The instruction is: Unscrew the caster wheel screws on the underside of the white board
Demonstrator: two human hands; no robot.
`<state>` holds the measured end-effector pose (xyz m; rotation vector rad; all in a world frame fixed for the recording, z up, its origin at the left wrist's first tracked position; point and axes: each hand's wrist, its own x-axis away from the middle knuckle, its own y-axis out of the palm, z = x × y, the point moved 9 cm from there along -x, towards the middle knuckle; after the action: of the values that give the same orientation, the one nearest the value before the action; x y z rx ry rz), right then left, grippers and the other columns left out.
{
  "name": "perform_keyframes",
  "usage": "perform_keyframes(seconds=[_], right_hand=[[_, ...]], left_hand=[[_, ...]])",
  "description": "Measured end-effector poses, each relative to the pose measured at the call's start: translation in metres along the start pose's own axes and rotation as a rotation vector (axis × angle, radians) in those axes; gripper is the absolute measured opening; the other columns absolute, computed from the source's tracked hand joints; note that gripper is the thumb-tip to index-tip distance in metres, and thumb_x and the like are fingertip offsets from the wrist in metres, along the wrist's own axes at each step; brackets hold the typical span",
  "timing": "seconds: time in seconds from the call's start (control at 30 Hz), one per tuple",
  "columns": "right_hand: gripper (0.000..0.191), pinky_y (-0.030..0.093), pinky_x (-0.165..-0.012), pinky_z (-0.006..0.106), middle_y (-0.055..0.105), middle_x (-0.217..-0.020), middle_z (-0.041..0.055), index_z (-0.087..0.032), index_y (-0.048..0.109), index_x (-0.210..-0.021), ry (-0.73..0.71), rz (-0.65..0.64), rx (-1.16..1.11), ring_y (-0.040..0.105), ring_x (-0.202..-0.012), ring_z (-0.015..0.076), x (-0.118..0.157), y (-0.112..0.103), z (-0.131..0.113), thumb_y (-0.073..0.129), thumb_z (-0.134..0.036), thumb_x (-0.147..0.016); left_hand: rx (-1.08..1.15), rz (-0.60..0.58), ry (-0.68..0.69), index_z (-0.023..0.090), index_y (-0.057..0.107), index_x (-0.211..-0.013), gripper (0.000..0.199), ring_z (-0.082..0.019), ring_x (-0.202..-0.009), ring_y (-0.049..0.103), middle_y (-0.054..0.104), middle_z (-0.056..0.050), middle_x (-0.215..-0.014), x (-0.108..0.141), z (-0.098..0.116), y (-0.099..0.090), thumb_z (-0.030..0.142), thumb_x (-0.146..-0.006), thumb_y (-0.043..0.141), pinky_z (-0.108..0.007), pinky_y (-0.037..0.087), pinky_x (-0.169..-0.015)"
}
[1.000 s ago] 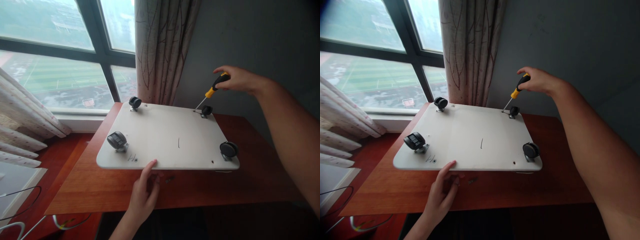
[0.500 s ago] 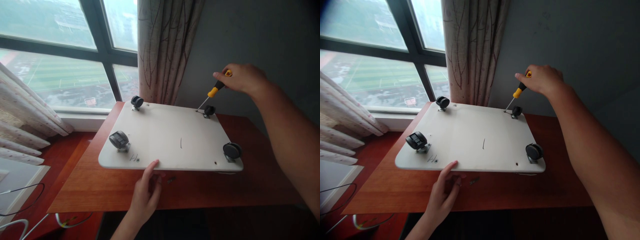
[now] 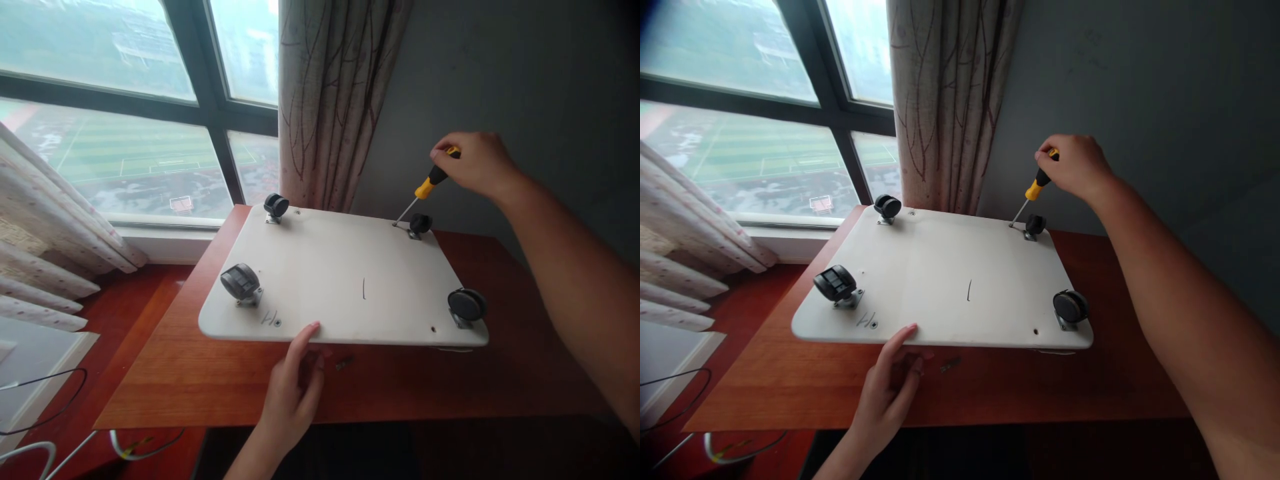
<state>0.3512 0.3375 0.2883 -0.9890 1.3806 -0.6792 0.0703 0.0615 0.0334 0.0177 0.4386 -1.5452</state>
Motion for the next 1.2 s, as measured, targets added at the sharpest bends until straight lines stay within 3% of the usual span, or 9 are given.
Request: perform_keyframes(seconds=[0.1, 0.2, 0.37, 0.53, 0.63, 0.83, 1.0, 1.1, 1.2], right_hand=[[0.034, 0.05, -0.088, 0.037, 0.073, -0.107, 0.0051, -0.024, 0.066, -0.111, -0.016, -0.052, -0.12, 0.065, -0.097, 0.0231, 0.0, 0.007, -0.001, 0.061, -0.027, -0.077], [0.042, 0.05, -0.086, 0.045, 0.073, -0.109, 0.0075, -0.026, 0.063, -0.117, 0.08, -0.055, 0.074, 0.066, -0.098, 0.0289, 0.0, 0.003, 0.007, 0.066, -0.037, -0.076], [0.056, 0.046, -0.079, 0.053, 0.069, -0.087, 0.0154, -0.022, 0.073, -0.087, 0.169, -0.028, 0.338, 0.065, -0.094, 0.0382, 0.005, -0.011, 0.009, 0.048, -0.072, -0.086], [0.034, 0.048, -0.077, 0.042, 0.072, -0.096, 0.0098, -0.026, 0.074, -0.107, 0.068, -0.049, 0.124, 0.065, -0.091, 0.0295, 0.001, -0.007, 0.013, 0.061, -0.046, -0.082], [0.04, 0.049, -0.078, 0.035, 0.074, -0.099, 0.0053, -0.025, 0.071, -0.114, 0.008, -0.079, -0.19, 0.064, -0.089, 0.0222, -0.002, 0.001, 0.017, 0.064, -0.026, -0.074], [0.028, 0.05, -0.077, 0.034, 0.072, -0.082, 0.0055, -0.02, 0.071, -0.088, 0.011, 0.14, -0.268, 0.062, -0.077, 0.0193, 0.004, 0.002, 0.013, 0.061, -0.046, -0.085], [0.045, 0.052, -0.083, 0.034, 0.074, -0.099, 0.0065, -0.02, 0.059, -0.126, -0.01, 0.12, -0.402, 0.068, -0.088, 0.0193, 0.004, 0.011, 0.007, 0.053, -0.025, -0.082], [0.058, 0.051, -0.088, 0.044, 0.072, -0.11, 0.0087, -0.025, 0.054, -0.138, 0.058, 0.059, -0.16, 0.067, -0.101, 0.0272, 0.003, 0.004, 0.011, 0.057, -0.033, -0.081], [0.05, 0.047, -0.088, 0.058, 0.071, -0.103, 0.0162, -0.023, 0.072, -0.113, 0.183, -0.04, 0.228, 0.064, -0.106, 0.0409, 0.005, -0.01, 0.018, 0.053, -0.061, -0.086]], left_hand=[[-0.001, -0.002, 0.011, 0.027, 0.041, -0.145, 0.049, -0.015, -0.087, 0.073, 0.072, -0.004, -0.098, 0.0, 0.002, 0.0, 0.012, -0.099, 0.047, -0.018, 0.054, -0.065], [-0.006, 0.001, 0.008, 0.025, 0.041, -0.146, 0.048, -0.016, -0.087, 0.073, 0.072, -0.005, -0.098, 0.001, 0.001, 0.0, 0.013, -0.099, 0.047, -0.019, 0.054, -0.066], [-0.007, 0.002, 0.001, 0.026, 0.04, -0.146, 0.05, -0.015, -0.085, 0.073, 0.073, -0.004, -0.1, 0.002, -0.002, 0.001, 0.012, -0.099, 0.048, -0.019, 0.054, -0.068], [-0.003, -0.002, 0.004, 0.03, 0.04, -0.146, 0.051, -0.014, -0.085, 0.072, 0.072, -0.002, -0.1, 0.001, -0.001, 0.0, 0.012, -0.099, 0.048, -0.018, 0.054, -0.069], [0.0, 0.0, 0.004, 0.031, 0.04, -0.146, 0.051, -0.013, -0.083, 0.071, 0.072, -0.002, -0.099, 0.0, 0.0, 0.0, 0.012, -0.099, 0.048, -0.017, 0.053, -0.068], [0.009, 0.008, -0.002, 0.028, 0.042, -0.145, 0.049, -0.013, -0.079, 0.07, 0.073, -0.002, -0.098, 0.0, 0.002, 0.0, 0.013, -0.099, 0.048, -0.018, 0.053, -0.065], [0.027, 0.007, -0.007, 0.026, 0.043, -0.145, 0.048, -0.014, -0.075, 0.069, 0.072, -0.003, -0.098, 0.001, -0.001, 0.0, 0.014, -0.099, 0.048, -0.02, 0.054, -0.065], [0.029, 0.008, -0.026, 0.027, 0.043, -0.145, 0.048, -0.014, -0.077, 0.069, 0.072, -0.003, -0.099, 0.003, -0.004, 0.0, 0.015, -0.099, 0.048, -0.021, 0.054, -0.066], [0.03, -0.001, -0.039, 0.028, 0.042, -0.146, 0.049, -0.014, -0.079, 0.069, 0.072, -0.003, -0.1, 0.004, -0.006, 0.001, 0.015, -0.099, 0.048, -0.021, 0.054, -0.067]])
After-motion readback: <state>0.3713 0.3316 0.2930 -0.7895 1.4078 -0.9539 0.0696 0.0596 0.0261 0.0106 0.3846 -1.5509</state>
